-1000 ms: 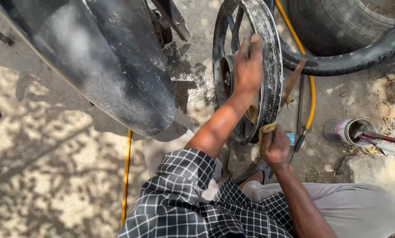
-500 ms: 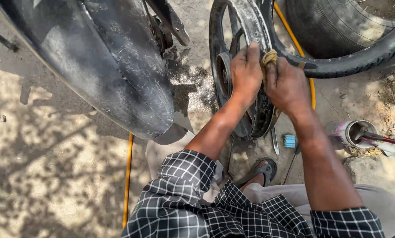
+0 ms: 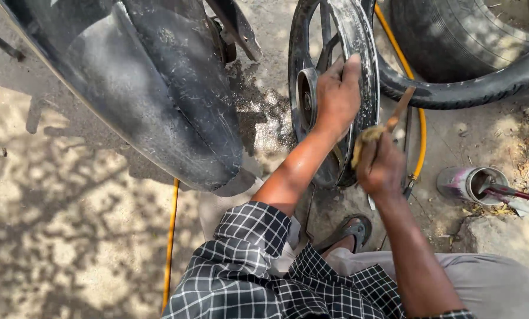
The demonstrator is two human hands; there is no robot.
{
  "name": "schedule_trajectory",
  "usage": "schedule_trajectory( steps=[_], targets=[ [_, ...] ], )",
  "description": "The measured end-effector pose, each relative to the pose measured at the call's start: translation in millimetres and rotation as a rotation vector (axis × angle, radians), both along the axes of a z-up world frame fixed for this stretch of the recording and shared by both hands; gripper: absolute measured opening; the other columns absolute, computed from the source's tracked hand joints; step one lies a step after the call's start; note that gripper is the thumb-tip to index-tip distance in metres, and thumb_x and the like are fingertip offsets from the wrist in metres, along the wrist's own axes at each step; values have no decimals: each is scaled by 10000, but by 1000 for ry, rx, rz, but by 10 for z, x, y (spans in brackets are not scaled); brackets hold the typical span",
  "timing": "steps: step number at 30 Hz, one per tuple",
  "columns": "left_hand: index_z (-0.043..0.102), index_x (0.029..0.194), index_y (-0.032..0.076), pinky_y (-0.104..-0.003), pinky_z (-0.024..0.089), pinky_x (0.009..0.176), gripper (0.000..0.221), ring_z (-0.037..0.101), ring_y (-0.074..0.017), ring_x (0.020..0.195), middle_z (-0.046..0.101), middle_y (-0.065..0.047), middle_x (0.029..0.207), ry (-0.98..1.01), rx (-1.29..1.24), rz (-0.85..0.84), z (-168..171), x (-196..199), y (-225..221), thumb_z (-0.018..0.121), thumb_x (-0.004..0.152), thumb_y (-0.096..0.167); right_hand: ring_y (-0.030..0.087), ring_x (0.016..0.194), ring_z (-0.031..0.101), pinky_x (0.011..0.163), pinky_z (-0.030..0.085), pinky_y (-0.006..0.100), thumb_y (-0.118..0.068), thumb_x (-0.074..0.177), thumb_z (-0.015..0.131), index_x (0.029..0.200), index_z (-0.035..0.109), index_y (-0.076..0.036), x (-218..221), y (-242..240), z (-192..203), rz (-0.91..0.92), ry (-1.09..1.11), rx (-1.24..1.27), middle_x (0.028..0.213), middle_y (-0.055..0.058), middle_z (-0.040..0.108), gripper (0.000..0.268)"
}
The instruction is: Repairing and polishing a motorcycle wheel rim using a file and sandpaper.
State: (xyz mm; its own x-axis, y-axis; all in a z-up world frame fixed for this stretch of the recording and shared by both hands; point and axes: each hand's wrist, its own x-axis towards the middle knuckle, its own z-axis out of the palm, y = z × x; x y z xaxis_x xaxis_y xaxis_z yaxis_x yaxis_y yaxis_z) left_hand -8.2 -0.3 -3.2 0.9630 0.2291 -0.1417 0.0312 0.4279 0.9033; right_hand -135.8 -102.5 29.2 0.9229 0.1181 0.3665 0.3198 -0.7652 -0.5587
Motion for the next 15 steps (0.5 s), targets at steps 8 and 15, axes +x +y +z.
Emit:
schedule_trajectory(
  steps=[8,15],
  targets=[
    [689,998,-51,-307,476,643,436,519,-88,724,625,14,755,-116,-18,57,156,-98,58,554,1076,356,433,739,648,655,494,521,-193,1161,538,1004,582,-18,949,-9,312,54,-41,-280,817,233,641,240],
    [694,1033,-65,-337,459,654,497,468,-137,730,521,-72,700,-73,98,42,51,22,116,548,1119,402,359,664,634,600,494,466,-70,1060,485,1036,564,4,-346,-189,-560,46,33,-46,754,177,593,112]
  ],
)
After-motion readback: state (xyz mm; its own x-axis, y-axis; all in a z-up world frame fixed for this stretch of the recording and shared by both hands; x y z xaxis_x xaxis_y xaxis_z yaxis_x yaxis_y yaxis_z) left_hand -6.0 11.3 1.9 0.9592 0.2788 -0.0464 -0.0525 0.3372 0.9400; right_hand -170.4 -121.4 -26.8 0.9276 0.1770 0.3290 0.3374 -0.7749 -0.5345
